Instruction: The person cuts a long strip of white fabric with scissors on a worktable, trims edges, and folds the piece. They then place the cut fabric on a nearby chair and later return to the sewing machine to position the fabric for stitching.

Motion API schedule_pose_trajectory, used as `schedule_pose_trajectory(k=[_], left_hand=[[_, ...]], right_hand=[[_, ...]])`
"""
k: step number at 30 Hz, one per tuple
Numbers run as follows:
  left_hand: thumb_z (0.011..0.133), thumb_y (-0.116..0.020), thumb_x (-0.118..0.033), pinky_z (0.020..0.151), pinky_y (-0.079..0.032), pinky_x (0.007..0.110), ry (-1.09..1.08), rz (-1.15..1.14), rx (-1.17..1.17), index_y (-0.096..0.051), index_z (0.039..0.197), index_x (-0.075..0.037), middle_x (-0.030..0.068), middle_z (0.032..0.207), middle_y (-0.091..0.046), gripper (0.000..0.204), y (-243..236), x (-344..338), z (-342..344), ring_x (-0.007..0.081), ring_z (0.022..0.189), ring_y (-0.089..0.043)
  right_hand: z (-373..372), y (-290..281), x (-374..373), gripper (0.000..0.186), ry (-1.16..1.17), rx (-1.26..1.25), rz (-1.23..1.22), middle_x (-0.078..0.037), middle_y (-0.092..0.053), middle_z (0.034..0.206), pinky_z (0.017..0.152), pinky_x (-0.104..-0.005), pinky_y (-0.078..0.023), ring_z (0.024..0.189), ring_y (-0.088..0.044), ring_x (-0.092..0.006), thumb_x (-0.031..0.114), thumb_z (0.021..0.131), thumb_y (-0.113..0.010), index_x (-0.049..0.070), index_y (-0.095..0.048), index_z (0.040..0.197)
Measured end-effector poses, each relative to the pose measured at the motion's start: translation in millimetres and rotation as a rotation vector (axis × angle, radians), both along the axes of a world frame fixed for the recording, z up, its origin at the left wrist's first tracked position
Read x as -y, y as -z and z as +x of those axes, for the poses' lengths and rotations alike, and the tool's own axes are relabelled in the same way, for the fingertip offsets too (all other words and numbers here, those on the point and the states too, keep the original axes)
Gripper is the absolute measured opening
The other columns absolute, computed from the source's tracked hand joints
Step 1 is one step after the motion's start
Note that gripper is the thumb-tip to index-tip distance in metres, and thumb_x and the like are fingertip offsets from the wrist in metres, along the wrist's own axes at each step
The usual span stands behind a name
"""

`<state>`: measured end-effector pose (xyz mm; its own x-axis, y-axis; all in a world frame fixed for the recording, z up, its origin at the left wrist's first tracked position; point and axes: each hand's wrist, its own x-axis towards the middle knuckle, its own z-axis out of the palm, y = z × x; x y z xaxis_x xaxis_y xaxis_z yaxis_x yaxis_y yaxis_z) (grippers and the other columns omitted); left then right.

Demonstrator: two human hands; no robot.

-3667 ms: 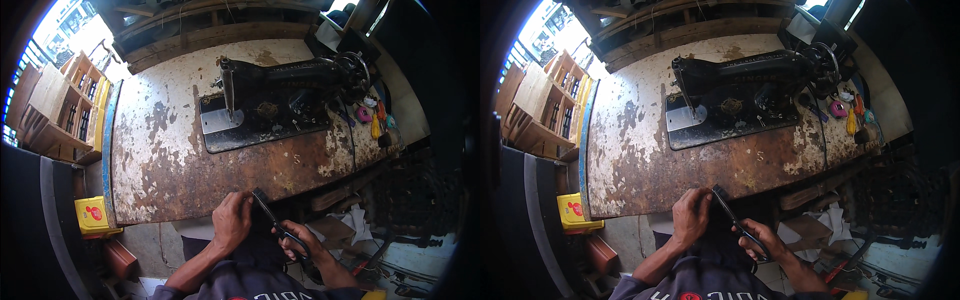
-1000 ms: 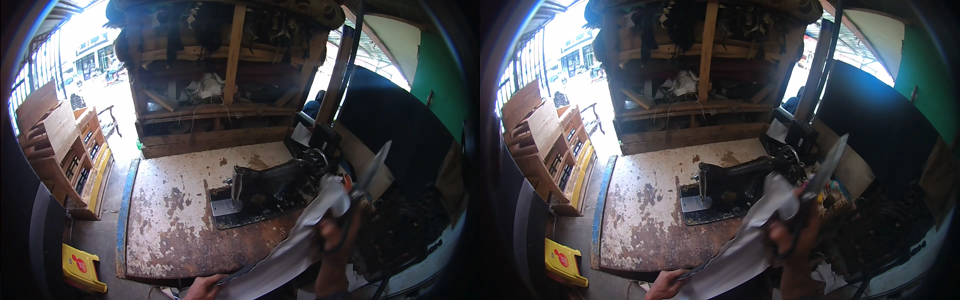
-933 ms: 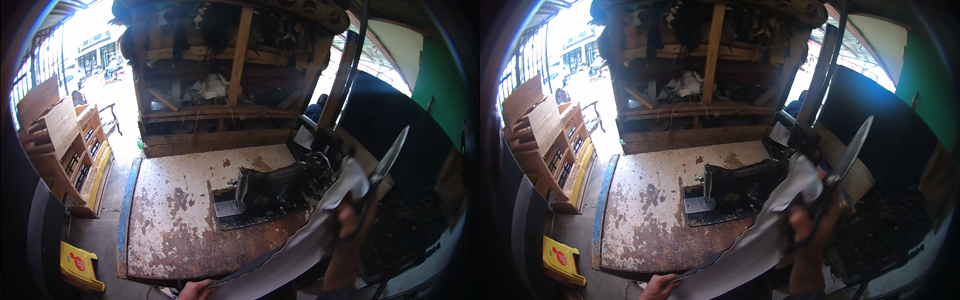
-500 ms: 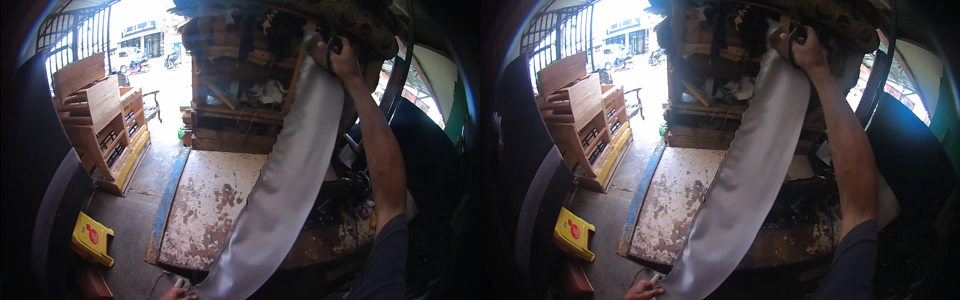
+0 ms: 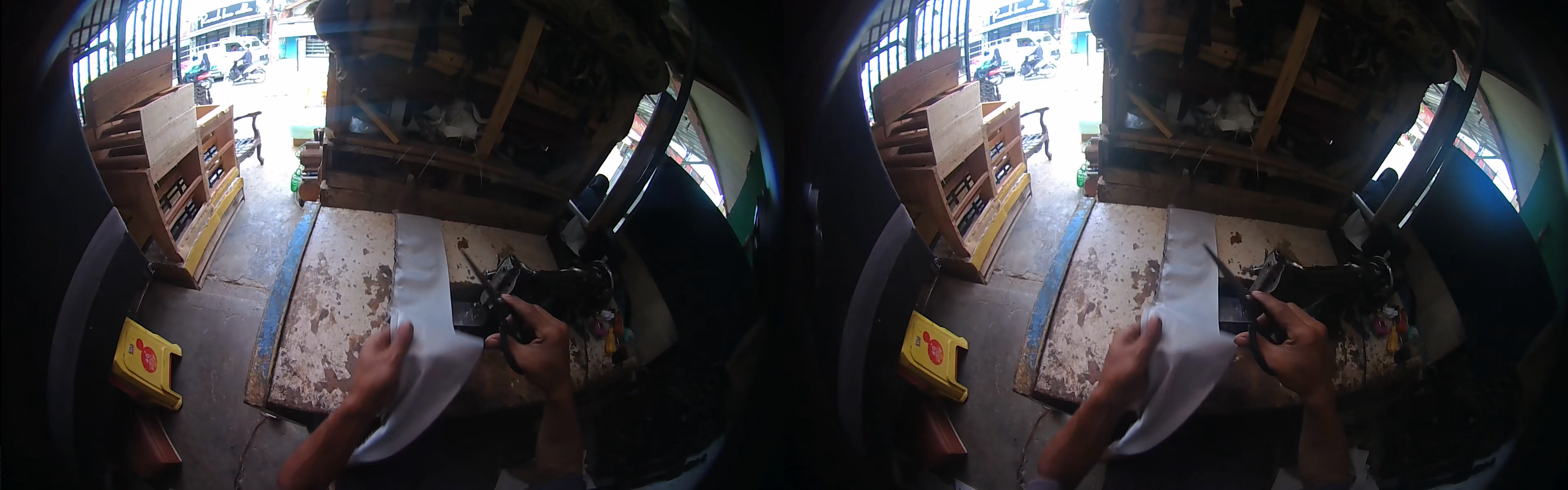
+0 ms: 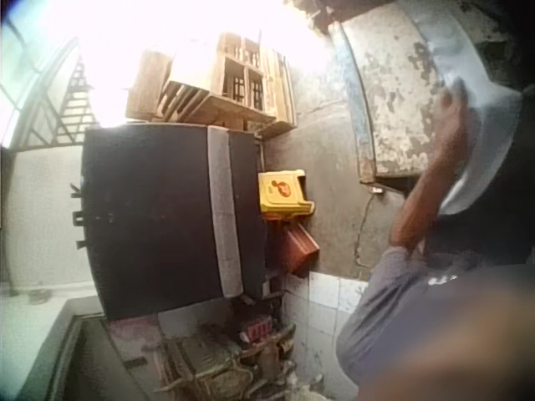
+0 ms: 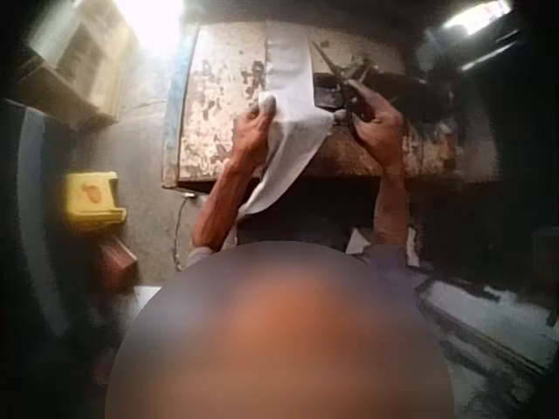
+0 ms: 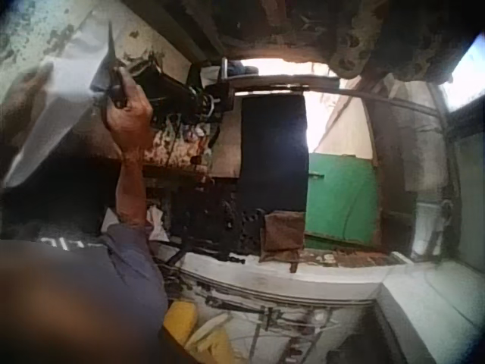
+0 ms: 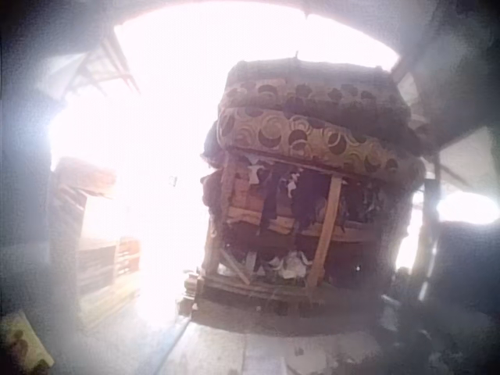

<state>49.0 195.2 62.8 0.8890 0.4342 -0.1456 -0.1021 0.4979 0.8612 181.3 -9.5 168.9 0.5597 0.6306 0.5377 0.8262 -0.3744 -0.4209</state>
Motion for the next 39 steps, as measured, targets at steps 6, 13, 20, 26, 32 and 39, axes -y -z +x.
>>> schedule_pose_trajectory(k=[6, 13, 20, 26, 32, 39], left_hand=[[0.103, -0.067, -0.045, 0.079, -0.058, 0.035, -0.036, 0.247, 0.056, -0.059, 0.131, 0.004, 0.0141, 0.109, -0.070, 0.057, -52, -106, 177, 0.0184, 0.088, -0.069], [0.100, -0.068, -0.036, 0.100, -0.053, 0.044, -0.337, 1.192, -0.240, -0.061, 0.137, 0.001, 0.0245, 0.128, -0.068, 0.053, 38, -104, 106, 0.0354, 0.117, -0.068], [0.095, -0.071, -0.013, 0.096, -0.046, 0.044, -0.600, 1.105, -0.310, -0.061, 0.120, 0.001, 0.0207, 0.110, -0.060, 0.030, 107, 91, -124, 0.0353, 0.106, -0.058], [0.093, -0.078, -0.026, 0.106, -0.042, 0.048, -0.430, 1.033, -0.531, -0.048, 0.138, 0.008, 0.0315, 0.135, -0.049, 0.064, 167, 111, -128, 0.0432, 0.125, -0.052], [0.091, -0.084, -0.024, 0.074, -0.055, 0.038, -0.053, 0.849, -0.372, -0.072, 0.104, 0.000, 0.0171, 0.093, -0.073, 0.030, 124, 90, -130, 0.0195, 0.086, -0.071], [0.095, -0.075, -0.012, 0.059, -0.054, 0.034, -0.485, 1.183, -0.248, -0.063, 0.119, -0.003, 0.0142, 0.079, -0.073, 0.029, 6, 100, -36, 0.0179, 0.067, -0.072]], right_hand=[[-36, 56, 54, 0.068, 0.246, -0.722, 0.491, -0.002, -0.070, 0.102, 0.078, -0.0259, -0.057, 0.088, -0.068, -0.0096, -0.004, 0.082, -0.087, -0.001, -0.059, 0.144], [-62, 117, 102, 0.067, 0.384, -0.721, 0.197, -0.006, -0.071, 0.098, 0.077, -0.0289, -0.056, 0.087, -0.066, -0.0091, 0.001, 0.077, -0.091, 0.004, -0.065, 0.139], [-48, 139, 123, 0.063, 0.489, -0.369, -0.154, -0.010, -0.066, 0.090, 0.062, -0.0393, -0.051, 0.066, -0.063, -0.0240, 0.014, 0.075, -0.090, 0.009, -0.069, 0.134], [-4, 130, 114, 0.069, 0.498, -0.254, -0.371, -0.018, -0.066, 0.116, 0.092, -0.0455, -0.051, 0.105, -0.064, -0.0358, 0.007, 0.079, -0.084, 0.005, -0.060, 0.144], [-8, 109, 116, 0.066, 0.425, -0.241, -0.124, -0.021, -0.063, 0.133, 0.109, -0.0443, -0.048, 0.125, -0.061, -0.0404, 0.006, 0.081, -0.082, 0.002, -0.060, 0.142], [-97, 123, 74, 0.106, -0.330, -1.196, 0.220, -0.021, -0.065, 0.135, 0.094, -0.0376, -0.060, 0.113, -0.070, -0.0242, 0.031, 0.083, -0.091, 0.007, -0.027, 0.165]])
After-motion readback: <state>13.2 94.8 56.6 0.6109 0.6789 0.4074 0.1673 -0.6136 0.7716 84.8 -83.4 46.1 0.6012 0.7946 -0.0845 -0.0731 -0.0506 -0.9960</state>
